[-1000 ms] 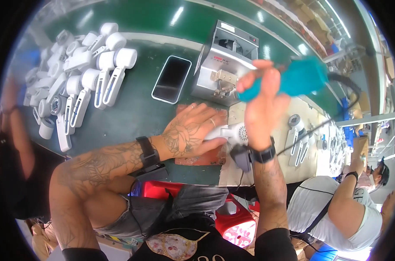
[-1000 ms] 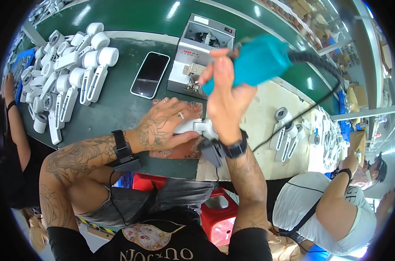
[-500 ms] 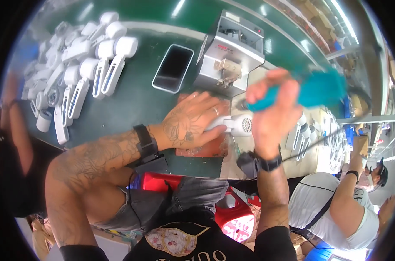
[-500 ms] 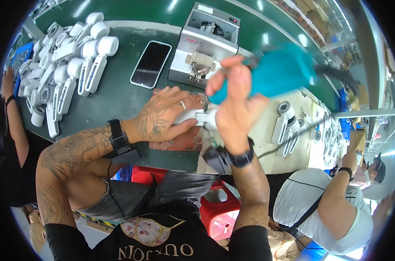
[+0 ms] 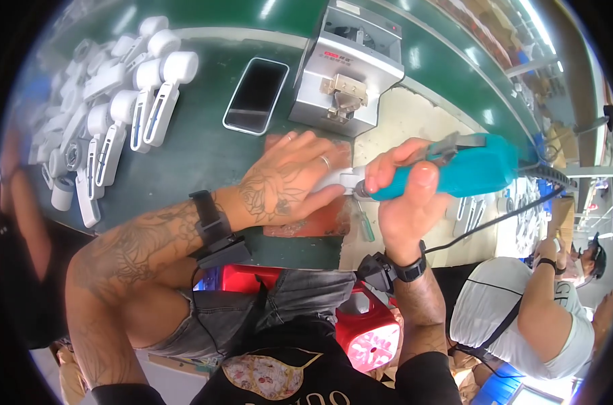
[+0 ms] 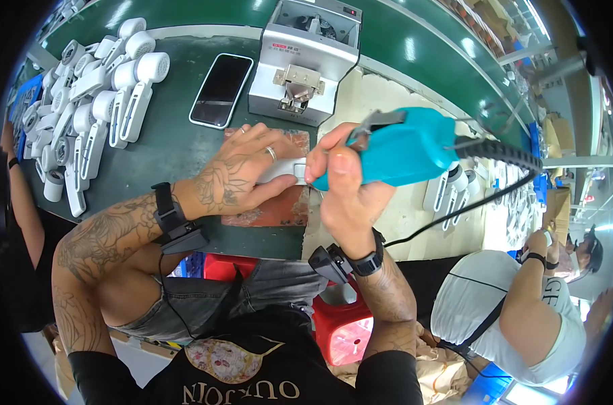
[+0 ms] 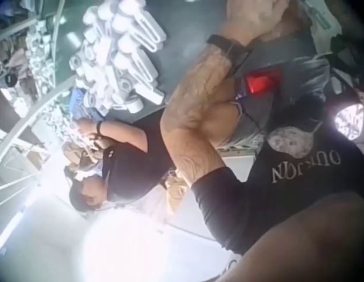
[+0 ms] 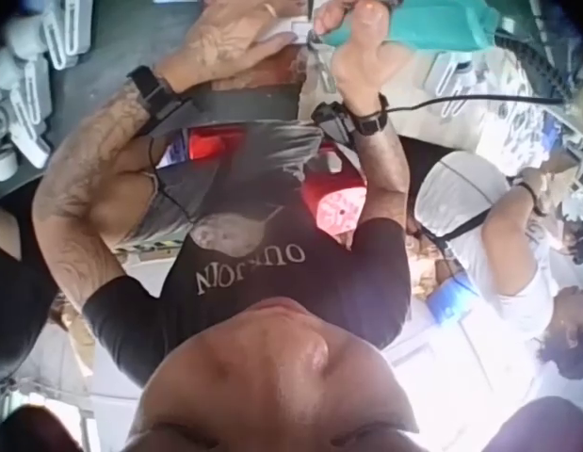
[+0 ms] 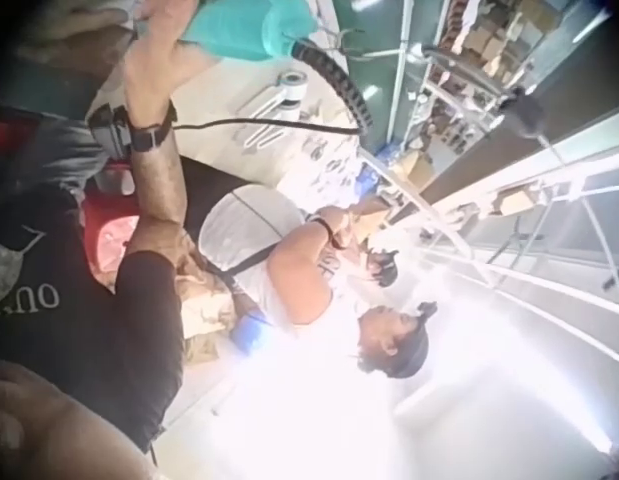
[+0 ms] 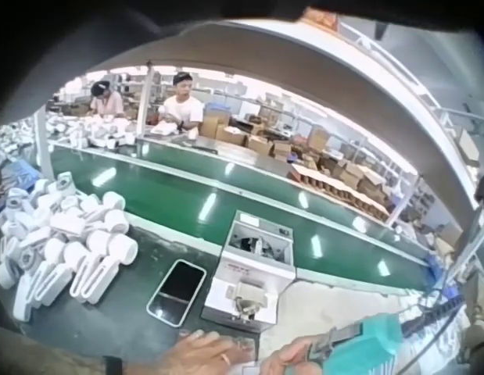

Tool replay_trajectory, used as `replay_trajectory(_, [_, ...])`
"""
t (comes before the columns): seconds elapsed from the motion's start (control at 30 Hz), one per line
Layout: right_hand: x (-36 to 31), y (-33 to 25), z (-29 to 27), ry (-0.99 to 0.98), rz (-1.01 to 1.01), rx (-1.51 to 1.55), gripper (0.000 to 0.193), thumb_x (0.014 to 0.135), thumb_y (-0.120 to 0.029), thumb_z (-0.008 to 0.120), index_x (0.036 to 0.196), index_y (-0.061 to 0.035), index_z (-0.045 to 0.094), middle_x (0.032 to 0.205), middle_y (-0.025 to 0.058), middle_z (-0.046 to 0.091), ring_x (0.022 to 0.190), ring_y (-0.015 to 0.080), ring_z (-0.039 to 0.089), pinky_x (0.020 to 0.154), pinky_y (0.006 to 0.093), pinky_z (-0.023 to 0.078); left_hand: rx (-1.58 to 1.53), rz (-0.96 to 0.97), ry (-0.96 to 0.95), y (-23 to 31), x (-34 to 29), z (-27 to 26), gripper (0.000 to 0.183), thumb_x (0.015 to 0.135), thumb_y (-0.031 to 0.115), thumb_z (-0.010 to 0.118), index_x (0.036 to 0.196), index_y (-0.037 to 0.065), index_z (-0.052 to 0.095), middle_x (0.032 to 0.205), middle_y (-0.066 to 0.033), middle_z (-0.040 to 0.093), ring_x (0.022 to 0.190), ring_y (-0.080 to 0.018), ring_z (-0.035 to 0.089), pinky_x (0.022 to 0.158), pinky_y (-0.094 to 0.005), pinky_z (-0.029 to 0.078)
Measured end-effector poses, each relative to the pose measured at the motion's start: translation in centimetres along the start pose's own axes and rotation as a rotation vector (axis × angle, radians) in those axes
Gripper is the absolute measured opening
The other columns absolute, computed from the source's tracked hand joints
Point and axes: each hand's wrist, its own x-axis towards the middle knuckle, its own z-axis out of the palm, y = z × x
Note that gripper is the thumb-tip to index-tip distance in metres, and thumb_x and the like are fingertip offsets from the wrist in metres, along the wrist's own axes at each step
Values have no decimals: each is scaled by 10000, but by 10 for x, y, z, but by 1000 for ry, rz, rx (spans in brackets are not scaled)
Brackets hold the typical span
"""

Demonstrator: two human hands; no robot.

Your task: The person picks up a fan from a pile, places it on a block, and uses a power screwdriver to drive a screw into the handle. The person then sets the fan aside in a row and repeats the process with another fan.

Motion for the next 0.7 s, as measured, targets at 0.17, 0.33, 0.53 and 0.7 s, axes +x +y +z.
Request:
replay_trajectory(0.17, [1, 4, -1, -30, -1, 70, 470, 981, -465, 606, 966, -11, 484, 687, 90, 510, 596, 205, 518, 576, 354, 460, -42, 9, 37, 2, 5, -4, 391, 899, 303, 648, 1217, 76, 630, 1205, -110, 594, 1087, -343, 540, 1009, -510, 401])
replay_trajectory(0.33, [-1, 6, -5, -25, -29, 92, 431, 992, -431, 607, 966, -17, 489, 694, 90, 523, 606, 199, 530, 577, 340, 461, 6, 30, 35, 3, 9, -2, 414, 909, 305, 634, 1244, 62, 608, 1222, -115, 586, 1125, -340, 535, 1015, -498, 408])
replay_trajectory(0.53, [-19, -1, -2, 260, 35, -96, 454, 1034, -483, 484, 1034, -41, 583, 695, 53, 537, 626, 161, 520, 571, 287, 424, 14, 359, 126, 3, 2, -7, 355, 844, 255, 658, 1154, 83, 653, 1135, -142, 621, 1079, -318, 598, 913, -448, 483])
replay_trajectory(0.7, [-47, -62, -2, 248, -172, 358, 496, 1002, -572, 511, 948, -80, 476, 662, -20, 377, 569, 94, 347, 530, 249, 301, 104, 171, 197, 14, -21, -53, 303, 837, 231, 674, 1103, 87, 653, 1020, -115, 650, 977, -292, 646, 856, -410, 526])
